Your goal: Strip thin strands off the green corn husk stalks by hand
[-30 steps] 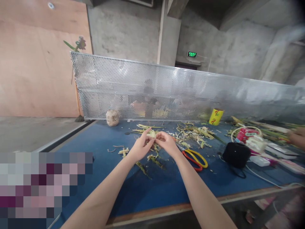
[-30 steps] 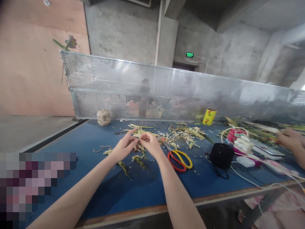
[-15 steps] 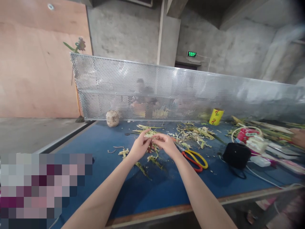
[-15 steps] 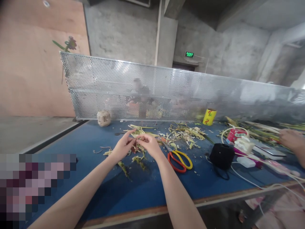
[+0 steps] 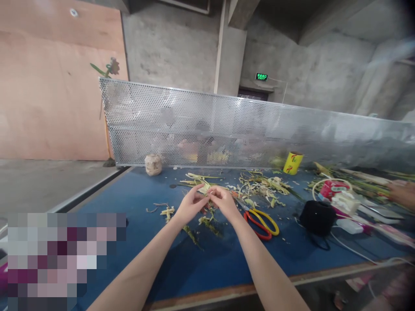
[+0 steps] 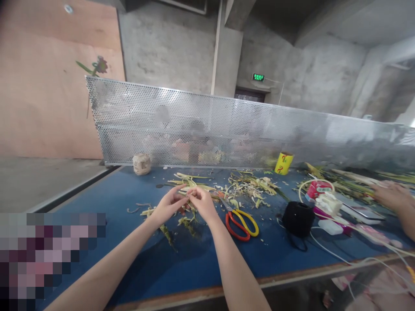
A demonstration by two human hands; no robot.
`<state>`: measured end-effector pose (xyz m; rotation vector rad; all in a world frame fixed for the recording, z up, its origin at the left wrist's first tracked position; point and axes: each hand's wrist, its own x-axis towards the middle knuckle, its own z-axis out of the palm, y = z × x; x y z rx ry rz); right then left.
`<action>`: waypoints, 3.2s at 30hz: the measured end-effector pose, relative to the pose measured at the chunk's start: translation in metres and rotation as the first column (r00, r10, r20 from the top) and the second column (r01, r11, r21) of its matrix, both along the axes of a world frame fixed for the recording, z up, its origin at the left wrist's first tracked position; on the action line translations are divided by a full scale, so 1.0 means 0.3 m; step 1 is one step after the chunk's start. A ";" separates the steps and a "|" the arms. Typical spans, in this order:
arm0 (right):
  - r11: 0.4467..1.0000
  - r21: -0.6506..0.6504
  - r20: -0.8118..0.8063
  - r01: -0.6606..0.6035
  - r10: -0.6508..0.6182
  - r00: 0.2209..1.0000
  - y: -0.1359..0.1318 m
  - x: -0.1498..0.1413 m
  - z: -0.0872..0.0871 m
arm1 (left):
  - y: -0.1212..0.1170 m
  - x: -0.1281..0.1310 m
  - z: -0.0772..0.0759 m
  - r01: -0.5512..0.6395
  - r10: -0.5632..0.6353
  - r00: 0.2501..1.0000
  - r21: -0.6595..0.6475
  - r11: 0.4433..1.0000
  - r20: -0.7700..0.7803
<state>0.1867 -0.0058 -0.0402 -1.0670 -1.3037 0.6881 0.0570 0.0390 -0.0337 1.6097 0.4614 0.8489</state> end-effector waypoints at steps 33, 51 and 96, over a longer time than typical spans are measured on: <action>0.997 -0.066 -0.045 -0.045 0.042 0.998 -0.001 0.010 -0.019 | 0.018 0.000 -0.009 -0.009 0.008 0.998 -0.015 1.000 -0.066; 0.995 -0.087 0.026 -0.052 0.055 0.998 -0.008 0.000 -0.018 | 0.014 0.000 0.003 -0.075 0.067 0.995 -0.117 0.990 -0.068; 0.998 0.032 0.268 0.051 -0.058 0.962 0.001 0.018 -0.048 | 0.007 -0.054 0.022 -0.052 0.318 0.918 0.721 0.690 -0.238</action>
